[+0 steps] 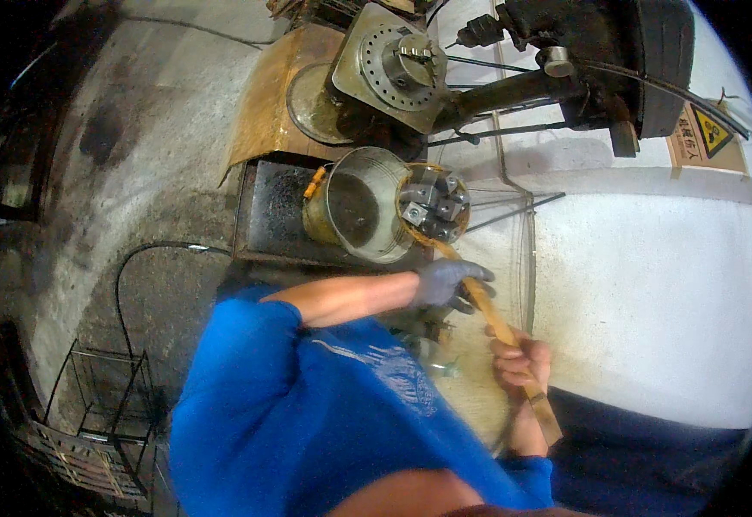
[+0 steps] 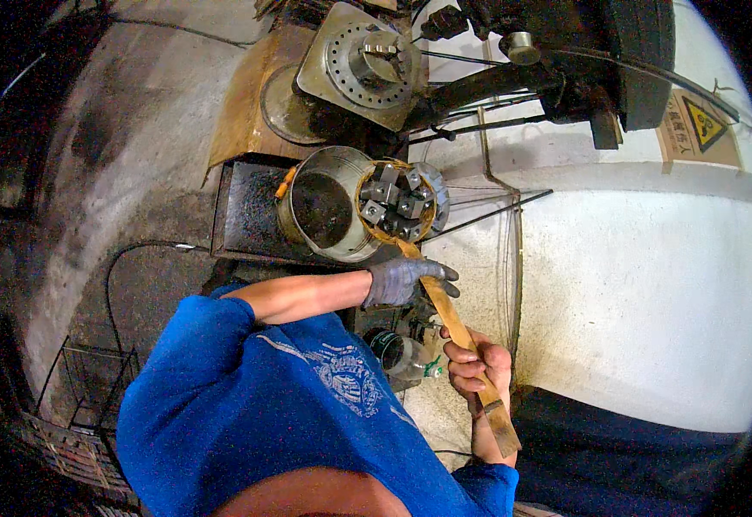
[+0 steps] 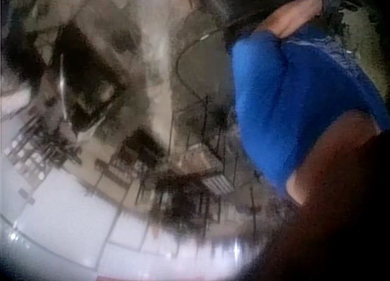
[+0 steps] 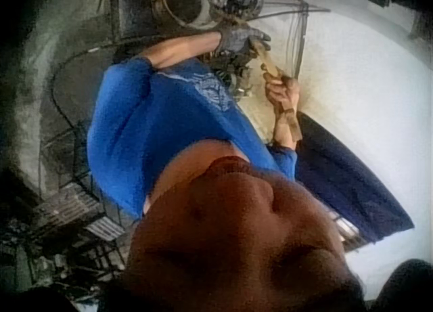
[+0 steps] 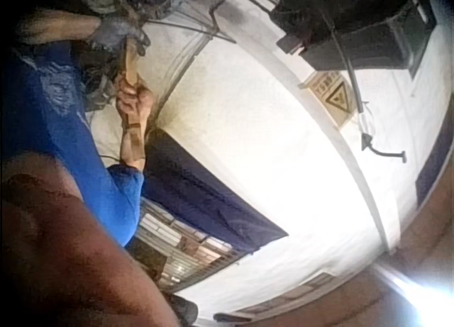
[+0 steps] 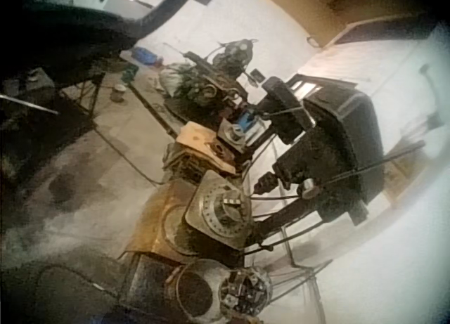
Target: The person uses a wooden-handled strainer to scoop small metal pieces from a pile on a workbench and transfers them into a metal bucket. The person repeatedly scoops and empties the strainer into the bucket throughout the clip.
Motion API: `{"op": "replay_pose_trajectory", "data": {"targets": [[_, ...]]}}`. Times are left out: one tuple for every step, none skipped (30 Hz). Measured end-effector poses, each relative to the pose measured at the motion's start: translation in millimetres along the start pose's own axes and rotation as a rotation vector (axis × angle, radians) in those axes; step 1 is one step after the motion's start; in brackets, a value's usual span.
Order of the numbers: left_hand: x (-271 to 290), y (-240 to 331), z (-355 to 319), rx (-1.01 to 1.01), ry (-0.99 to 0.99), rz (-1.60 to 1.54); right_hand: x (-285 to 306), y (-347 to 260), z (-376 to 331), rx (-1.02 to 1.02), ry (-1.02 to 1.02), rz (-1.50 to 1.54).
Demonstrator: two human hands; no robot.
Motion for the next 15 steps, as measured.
{"op": "replay_pose_trajectory", "data": {"targets": [[-3.9, 3.1, -4.5, -0.020, -0.014, 0.015, -0.1, -0.2, -0.7, 0.008, -0.001, 0.001], [-6.5, 5.4, -6.6, -0.041, -0.029, 0.031, -0.2, -0.3, -1.4, 0.017, -0.002, 0.001], [-6.8, 5.8, -5.3, -0.025, -0.028, 0.031, -0.6, -0.9, -1.5, 0.023, -0.003, 0.000], [-7.4, 6.3, -3.1, -0.010, -0.027, 0.030, -0.7, -1.4, -1.8, 0.022, -0.008, -0.008], [-7.8, 6.1, -1.1, 0.005, -0.026, 0.031, -0.7, -2.2, -2.1, 0.021, -0.013, -0.016], [-7.8, 5.9, 0.5, -0.003, -0.027, 0.037, -0.4, -2.2, -2.6, 0.022, -0.017, -0.022], [-7.6, 5.8, 2.1, -0.011, -0.028, 0.044, -0.8, -2.0, -2.9, 0.027, -0.021, -0.025], [-7.4, 6.1, 3.1, -0.020, -0.029, 0.050, -1.7, -1.6, -3.2, 0.032, -0.025, -0.029], [-7.9, 5.9, 2.0, -0.014, -0.023, 0.058, -1.9, -0.8, -3.7, 0.038, -0.029, -0.030], [-8.8, 6.5, -0.2, -0.008, -0.017, 0.065, -1.3, -0.2, -3.6, 0.032, -0.030, -0.021], [-9.0, 6.7, -1.3, -0.003, -0.011, 0.072, -0.7, 0.2, -3.3, 0.026, -0.031, -0.013], [-7.2, 6.3, -0.5, -0.013, -0.013, 0.069, -0.6, 0.4, -2.3, 0.017, -0.031, -0.006], [-3.5, 4.5, 2.0, -0.023, -0.014, 0.065, -0.5, 0.7, -1.0, 0.013, -0.035, -0.001], [0.3, 2.6, 4.3, -0.034, -0.016, 0.061, -0.2, 1.0, 1.0, 0.008, -0.039, 0.004], [3.3, -0.3, 5.9, -0.021, -0.015, 0.037, 0.1, 1.2, 2.4, 0.003, -0.041, 0.009]]}}
Point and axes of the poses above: each hand's wrist, its own z-axis towards the middle knuckle, its own x-axis out of the back of the hand, y = z × x, the point moved 6 cm from there along z, towards the middle knuckle, and after that the axes turned 13 degrees about y, right-handed, at the moved point
